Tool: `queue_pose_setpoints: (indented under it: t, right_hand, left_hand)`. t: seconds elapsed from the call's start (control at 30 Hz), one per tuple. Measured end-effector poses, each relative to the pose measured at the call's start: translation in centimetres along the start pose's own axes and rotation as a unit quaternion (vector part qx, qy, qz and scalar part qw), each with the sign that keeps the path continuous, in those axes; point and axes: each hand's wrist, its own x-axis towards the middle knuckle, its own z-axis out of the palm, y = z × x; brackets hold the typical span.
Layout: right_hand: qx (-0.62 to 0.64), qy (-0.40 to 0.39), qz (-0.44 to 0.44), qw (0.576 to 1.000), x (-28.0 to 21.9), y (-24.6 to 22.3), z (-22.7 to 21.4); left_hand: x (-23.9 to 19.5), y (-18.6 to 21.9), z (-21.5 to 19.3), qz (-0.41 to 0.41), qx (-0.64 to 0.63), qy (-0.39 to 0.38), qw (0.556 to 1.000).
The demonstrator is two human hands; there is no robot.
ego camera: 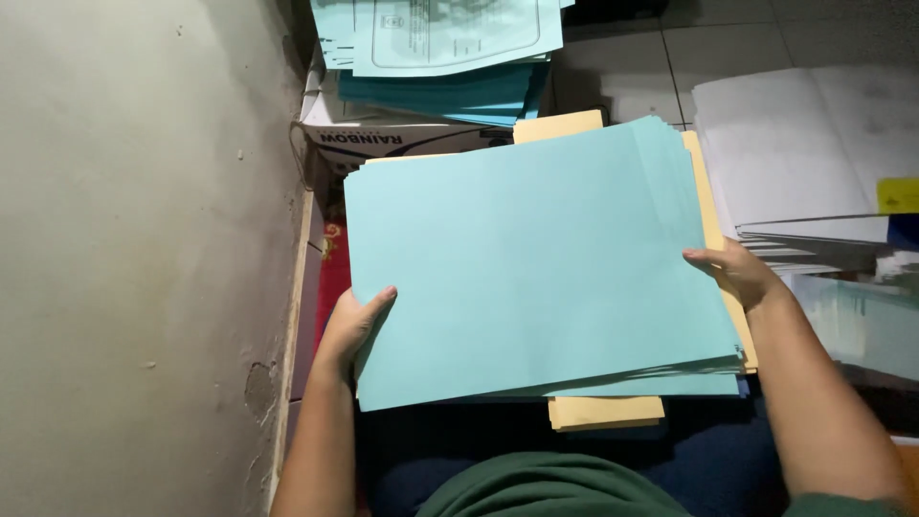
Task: Folding light blue paper folders by hand and smoothing the creases
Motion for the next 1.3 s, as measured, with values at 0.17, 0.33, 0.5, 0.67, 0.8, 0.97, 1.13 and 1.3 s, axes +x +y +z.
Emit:
queue_pose_setpoints:
  t: [0.17, 0.33, 0.5, 0.67, 0.8, 0.97, 1.13, 1.3]
  right_hand:
    - [-0.009, -0.057, -0.010, 0.998, 4.1, 4.5, -3.2]
    - [0.008, -0.041, 0.002, 0.999, 2.2, 2.6, -1.5]
    - [-0.037, -0.020, 0.044, 0.998, -4.1, -2.7, 3.0]
    - [-0.203, 0.092, 0.130, 0.966, -11.8, -8.8, 7.3]
    - [-0.182, 0.072, 0.106, 0.975, -9.3, -7.4, 6.2]
    - [-0.024, -0.031, 0.034, 0.999, -6.2, -6.6, 6.4]
    - [0.005, -0.031, 0.087, 0.996, -3.3, -5.4, 4.6]
    - [-0.021, -0.005, 0.093, 0.995, -3.9, -4.7, 4.1]
  left_hand:
    - [3.0, -1.8, -0.5, 0.038, -0.014, -0.024, 0.999]
    - [5.5, -4.6, -0.8, 0.083, 0.034, 0.014, 0.996]
    - [5.5, -5.7, -1.1, 0.117, 0.039, 0.022, 0.992]
    - [5.1, -6.4, -2.2, 0.143, -0.031, -0.045, 0.988]
    - [3.2, -2.5, -1.8, 0.106, 0.020, -0.041, 0.993]
    - [9.4, -6.5, -3.5, 0.119, 0.112, 0.090, 0.982]
    - [10.1, -6.0, -2.7, 0.120, 0.168, 0.134, 0.969]
    - [12.0, -4.9, -1.9, 0.156, 0.184, 0.119, 0.963]
